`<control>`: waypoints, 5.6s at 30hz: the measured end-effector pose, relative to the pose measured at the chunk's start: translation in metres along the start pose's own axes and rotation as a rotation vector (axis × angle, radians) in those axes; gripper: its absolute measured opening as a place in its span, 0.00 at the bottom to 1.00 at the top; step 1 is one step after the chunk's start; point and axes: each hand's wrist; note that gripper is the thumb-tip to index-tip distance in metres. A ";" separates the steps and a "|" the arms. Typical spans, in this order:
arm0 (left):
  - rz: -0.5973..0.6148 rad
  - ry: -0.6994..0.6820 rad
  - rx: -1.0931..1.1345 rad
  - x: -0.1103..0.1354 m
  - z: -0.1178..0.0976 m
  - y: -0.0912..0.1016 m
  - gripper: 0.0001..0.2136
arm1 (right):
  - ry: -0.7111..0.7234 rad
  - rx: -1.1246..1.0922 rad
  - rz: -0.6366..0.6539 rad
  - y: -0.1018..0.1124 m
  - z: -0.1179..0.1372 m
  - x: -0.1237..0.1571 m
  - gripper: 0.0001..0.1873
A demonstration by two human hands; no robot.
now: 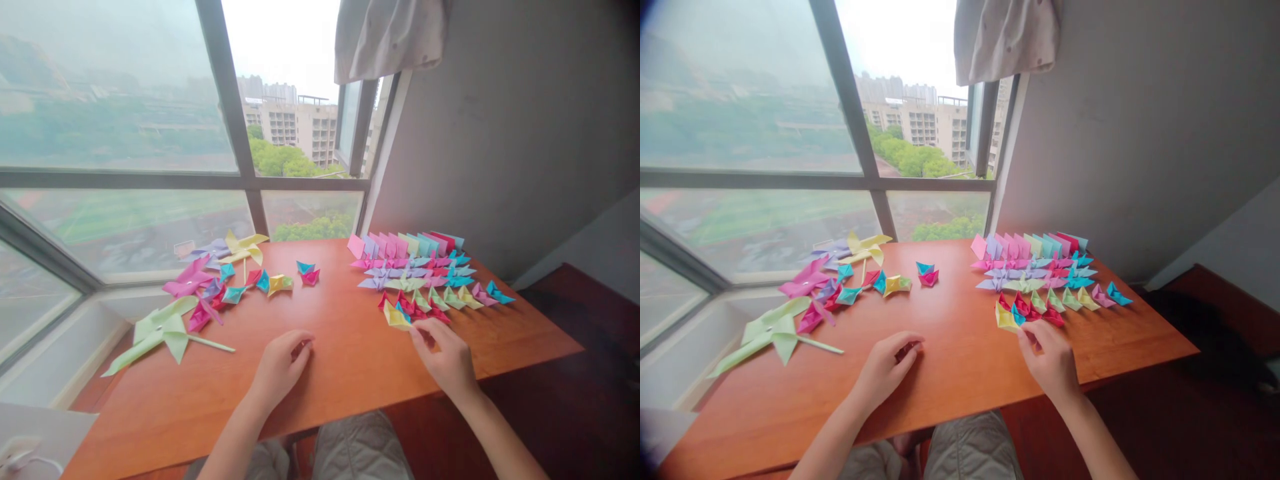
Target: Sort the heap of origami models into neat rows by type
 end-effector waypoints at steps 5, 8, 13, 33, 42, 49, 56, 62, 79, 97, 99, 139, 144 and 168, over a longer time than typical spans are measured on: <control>-0.018 0.003 -0.010 0.001 0.000 -0.001 0.08 | -0.155 0.287 -0.214 0.043 -0.062 0.000 0.12; -0.024 -0.002 -0.015 0.001 0.000 -0.002 0.09 | -0.263 0.429 -0.231 0.057 -0.098 0.008 0.14; -0.025 -0.008 -0.022 0.001 0.000 -0.002 0.09 | -0.368 0.514 -0.138 0.057 -0.132 0.024 0.14; 0.007 -0.010 -0.039 -0.001 -0.004 0.001 0.09 | -0.382 0.498 -0.057 0.036 -0.139 0.013 0.13; 0.006 -0.009 -0.035 -0.001 -0.002 -0.001 0.09 | -0.411 0.501 -0.109 0.041 -0.125 0.007 0.13; -0.013 0.007 -0.026 -0.002 -0.003 -0.001 0.09 | -0.125 0.293 -0.173 0.017 -0.064 -0.006 0.13; -0.095 0.061 -0.052 -0.015 -0.001 0.010 0.11 | 0.045 0.003 0.100 -0.041 0.009 -0.004 0.12; -0.165 0.214 -0.403 -0.038 0.023 0.048 0.10 | 0.062 -0.043 0.222 -0.069 0.028 0.006 0.12; -0.044 0.339 -0.780 -0.062 0.042 0.054 0.10 | 0.076 -0.081 0.267 -0.071 0.026 0.008 0.11; -0.162 -0.054 -0.351 -0.049 0.008 0.059 0.08 | 0.011 -0.127 0.285 -0.071 0.027 0.006 0.09; -0.165 -0.092 -0.237 -0.044 -0.001 0.053 0.08 | -0.014 -0.151 0.291 -0.071 0.027 0.004 0.09; -0.160 0.019 0.178 0.003 -0.017 -0.007 0.06 | 0.150 -0.244 0.263 -0.047 0.051 0.022 0.07; -0.226 0.171 0.251 0.002 -0.009 -0.008 0.08 | 0.037 -0.076 0.046 0.000 0.005 0.008 0.09; -0.156 0.183 0.260 0.000 -0.015 -0.006 0.09 | -0.462 0.536 -0.100 0.066 -0.177 0.018 0.15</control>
Point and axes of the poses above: each hand's wrist, its own x-axis away from the middle knuckle, its own y-axis out of the back of the hand, z = x × y, and after that the axes turned 6 degrees about -y, right-handed
